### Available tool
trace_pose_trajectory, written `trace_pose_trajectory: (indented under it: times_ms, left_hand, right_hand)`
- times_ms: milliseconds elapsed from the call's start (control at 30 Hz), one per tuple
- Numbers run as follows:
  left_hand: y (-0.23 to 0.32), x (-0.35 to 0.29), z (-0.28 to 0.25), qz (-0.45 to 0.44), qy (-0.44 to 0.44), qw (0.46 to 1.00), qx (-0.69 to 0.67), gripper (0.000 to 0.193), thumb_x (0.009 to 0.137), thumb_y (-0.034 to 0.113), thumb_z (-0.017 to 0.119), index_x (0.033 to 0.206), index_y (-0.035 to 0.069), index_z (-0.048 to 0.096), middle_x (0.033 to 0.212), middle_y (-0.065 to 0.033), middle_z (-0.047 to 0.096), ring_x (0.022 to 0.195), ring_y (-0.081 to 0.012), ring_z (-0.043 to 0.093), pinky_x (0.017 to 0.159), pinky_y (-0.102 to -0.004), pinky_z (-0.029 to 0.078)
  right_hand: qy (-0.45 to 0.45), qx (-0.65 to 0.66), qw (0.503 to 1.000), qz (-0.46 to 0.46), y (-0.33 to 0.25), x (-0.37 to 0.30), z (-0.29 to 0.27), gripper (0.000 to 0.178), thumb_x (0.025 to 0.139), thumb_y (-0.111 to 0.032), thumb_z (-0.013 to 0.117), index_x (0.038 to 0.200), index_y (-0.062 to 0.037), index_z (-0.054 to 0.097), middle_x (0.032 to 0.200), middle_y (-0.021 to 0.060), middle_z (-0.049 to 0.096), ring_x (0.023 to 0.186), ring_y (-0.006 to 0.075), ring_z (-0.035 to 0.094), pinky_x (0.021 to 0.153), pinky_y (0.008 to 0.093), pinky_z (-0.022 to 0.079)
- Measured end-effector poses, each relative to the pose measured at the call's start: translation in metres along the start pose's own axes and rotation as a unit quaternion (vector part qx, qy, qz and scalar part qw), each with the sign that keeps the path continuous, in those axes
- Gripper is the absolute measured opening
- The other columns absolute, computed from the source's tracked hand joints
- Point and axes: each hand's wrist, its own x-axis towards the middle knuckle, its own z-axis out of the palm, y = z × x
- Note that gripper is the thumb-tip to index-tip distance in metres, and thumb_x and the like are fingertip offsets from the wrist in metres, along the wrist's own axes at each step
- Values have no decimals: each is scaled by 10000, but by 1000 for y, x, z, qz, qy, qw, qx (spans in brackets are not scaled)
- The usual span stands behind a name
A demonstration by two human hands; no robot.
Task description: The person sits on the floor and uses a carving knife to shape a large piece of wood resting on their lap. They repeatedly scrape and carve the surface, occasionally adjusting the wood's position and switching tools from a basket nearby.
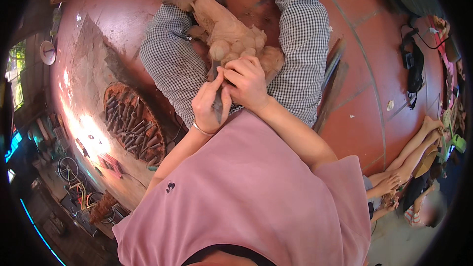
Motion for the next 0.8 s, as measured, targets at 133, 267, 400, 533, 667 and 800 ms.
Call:
trace_pose_trajectory:
  times_ms: [133,267,400,533,667,800]
  left_hand:
    - [-1,-13,3,51,-35,995,-77,719,774,24,731,1399,-141,416,914,-133,687,753,-239,679,725,-310,560]
    - [-32,-18,-14,35,-85,996,-4,490,820,30,675,1282,-64,538,1054,-150,701,960,-338,683,901,-404,535]
    - [-86,4,-59,145,-267,947,105,341,843,39,642,1180,92,647,1110,-68,700,1081,-255,659,1157,-527,327]
    - [-142,55,-115,36,-302,888,345,489,912,266,619,1394,219,554,1363,-132,592,1393,-278,437,1164,-642,219]
    - [-163,115,-151,-154,-199,715,652,540,909,386,623,1363,101,561,1364,-164,590,1380,-282,456,1149,-514,323]
    - [-171,98,-109,-48,-345,839,417,292,896,322,612,1019,63,675,1018,-134,681,1071,-279,650,1077,-429,442]
  right_hand:
    - [30,102,991,83,3,-1,0,158,753,1,736,889,-36,665,966,75,669,820,209,647,710,342,516]
    - [66,326,889,313,10,-11,-3,163,929,26,619,1091,30,604,935,74,650,744,106,649,670,222,533]
    - [49,326,888,320,16,0,-15,205,978,-12,593,1176,35,567,905,76,658,769,111,653,691,233,545]
    - [79,345,879,320,22,10,-21,164,993,-24,584,1145,35,595,876,90,681,787,124,662,739,251,558]
    - [133,325,883,311,27,19,-34,123,973,-18,611,1082,40,618,969,98,673,850,133,667,789,259,551]
    - [146,302,895,294,35,20,-40,127,935,-23,665,1042,40,640,1090,87,641,913,138,658,825,264,532]
